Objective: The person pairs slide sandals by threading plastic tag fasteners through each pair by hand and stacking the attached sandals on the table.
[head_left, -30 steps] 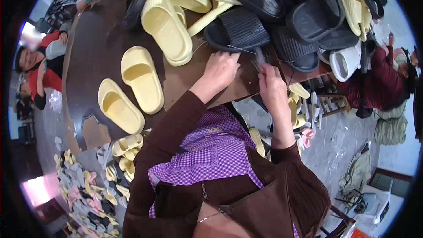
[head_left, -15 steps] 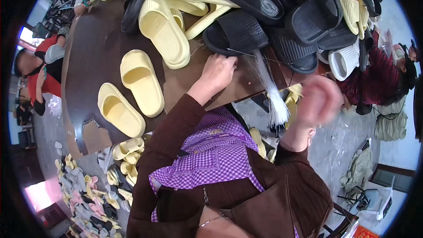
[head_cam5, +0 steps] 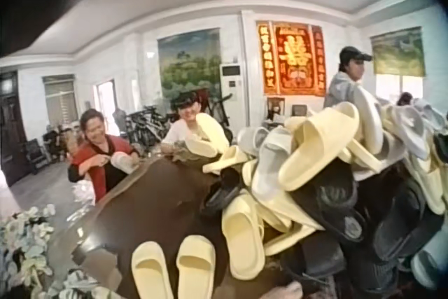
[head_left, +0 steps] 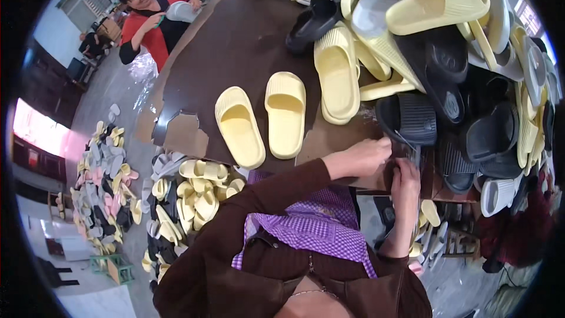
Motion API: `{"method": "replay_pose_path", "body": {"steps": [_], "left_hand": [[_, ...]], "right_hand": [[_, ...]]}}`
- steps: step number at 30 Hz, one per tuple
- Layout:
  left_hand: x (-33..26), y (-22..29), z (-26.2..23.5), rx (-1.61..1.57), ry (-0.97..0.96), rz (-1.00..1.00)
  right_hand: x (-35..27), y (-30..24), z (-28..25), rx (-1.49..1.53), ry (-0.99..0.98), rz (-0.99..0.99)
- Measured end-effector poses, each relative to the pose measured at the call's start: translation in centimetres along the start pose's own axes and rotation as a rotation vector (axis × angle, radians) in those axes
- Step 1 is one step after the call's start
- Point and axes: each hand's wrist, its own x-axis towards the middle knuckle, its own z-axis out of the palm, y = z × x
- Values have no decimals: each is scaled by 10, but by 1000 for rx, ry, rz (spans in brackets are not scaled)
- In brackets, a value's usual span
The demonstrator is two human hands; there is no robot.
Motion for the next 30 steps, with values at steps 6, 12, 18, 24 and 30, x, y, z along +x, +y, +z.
{"method": "replay_pose_path", "body": {"steps": [6, 12, 18, 24, 30], "left_hand": [[-52, 18, -57, -187, 153, -252], [-123, 22, -112, -185, 454, -503], [-184, 27, -140, -80, 769, -609], [-214, 50, -140, 5, 888, -634], [-214, 52, -132, 97, 886, -645]], "right_hand": [[16, 1, 11, -142, 42, -46], [20, 8, 15, -130, 56, -1], [16, 19, 14, -173, 91, -79], [12, 5, 8, -101, 171, -57], [35, -80, 10, 258, 84, -121]]}}
